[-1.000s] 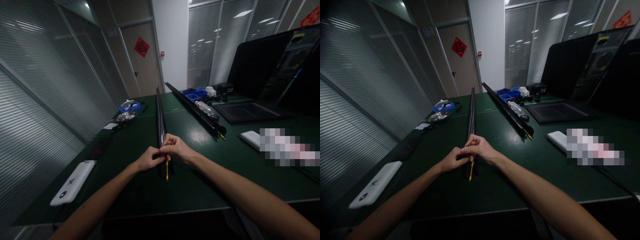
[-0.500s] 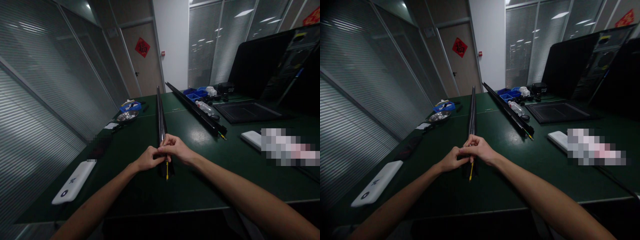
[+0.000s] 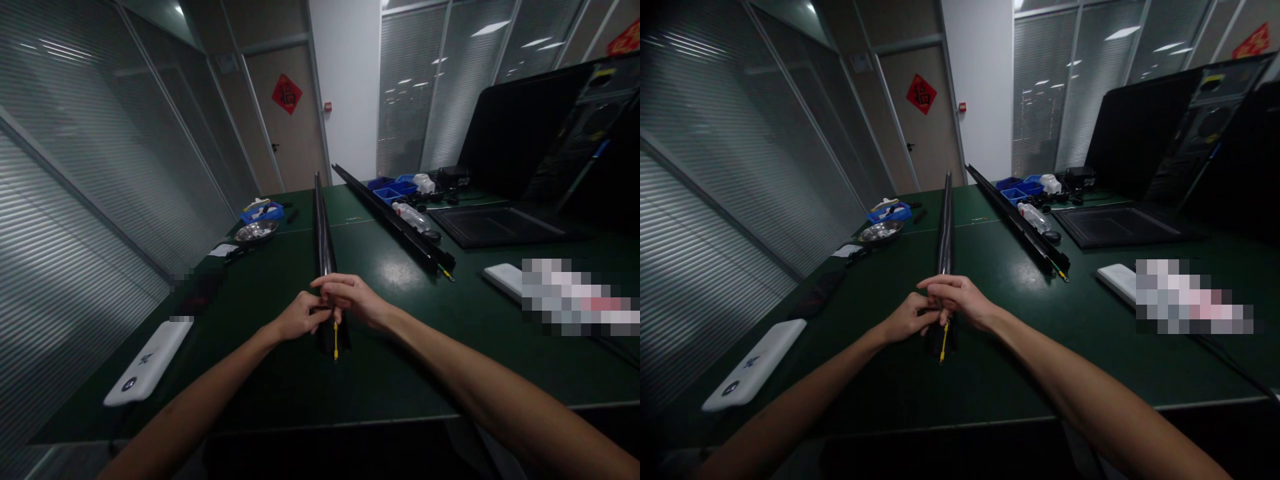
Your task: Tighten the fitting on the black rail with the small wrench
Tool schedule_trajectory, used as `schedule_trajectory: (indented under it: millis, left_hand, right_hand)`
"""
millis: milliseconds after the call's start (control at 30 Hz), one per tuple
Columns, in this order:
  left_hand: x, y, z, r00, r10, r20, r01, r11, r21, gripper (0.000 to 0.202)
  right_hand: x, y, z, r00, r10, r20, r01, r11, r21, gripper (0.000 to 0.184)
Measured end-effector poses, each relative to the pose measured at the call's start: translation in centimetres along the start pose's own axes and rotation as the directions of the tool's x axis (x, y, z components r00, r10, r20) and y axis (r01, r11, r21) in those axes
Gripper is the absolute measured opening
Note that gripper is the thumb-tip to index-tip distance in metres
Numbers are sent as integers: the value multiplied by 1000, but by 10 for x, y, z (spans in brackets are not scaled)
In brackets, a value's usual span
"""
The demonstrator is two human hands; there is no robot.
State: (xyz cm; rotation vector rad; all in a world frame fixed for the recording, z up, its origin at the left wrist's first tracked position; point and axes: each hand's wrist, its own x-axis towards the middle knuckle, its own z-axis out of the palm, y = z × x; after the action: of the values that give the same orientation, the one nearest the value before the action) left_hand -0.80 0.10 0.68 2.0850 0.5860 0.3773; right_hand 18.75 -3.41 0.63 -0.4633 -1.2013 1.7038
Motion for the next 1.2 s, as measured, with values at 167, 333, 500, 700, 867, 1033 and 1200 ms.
schedule_trajectory:
  millis: [167,333,500,700,867,1033,1200]
  left_hand:
    - [2,-4,0,999,-27,37,28,999,-46,36]
    - [-1,-4,2,999,-50,-13,49,998,-41,37]
    - [-1,0,2,999,-52,-11,52,998,-22,36]
    - [-1,2,3,998,-56,-34,56,998,-6,32]
    - [-2,5,1,999,-33,-44,34,999,19,29]
    - [-3,5,4,998,-12,-65,15,999,44,28]
    - [-3,4,7,993,22,-120,-12,996,85,28]
  right_hand:
    - [-1,1,-6,999,23,42,-22,1000,-21,39]
    - [-1,2,-5,999,-10,38,13,995,-99,38]
    - [-1,1,-4,1000,-23,-7,21,990,-137,33]
    - [-1,-2,-3,998,-48,-43,41,987,-154,29]
    - [-1,-3,-1,997,-46,-56,36,986,-160,28]
    - [0,-1,-2,993,-71,-98,58,989,-137,27]
    - [0,-1,-1,983,-108,-146,95,991,-90,27]
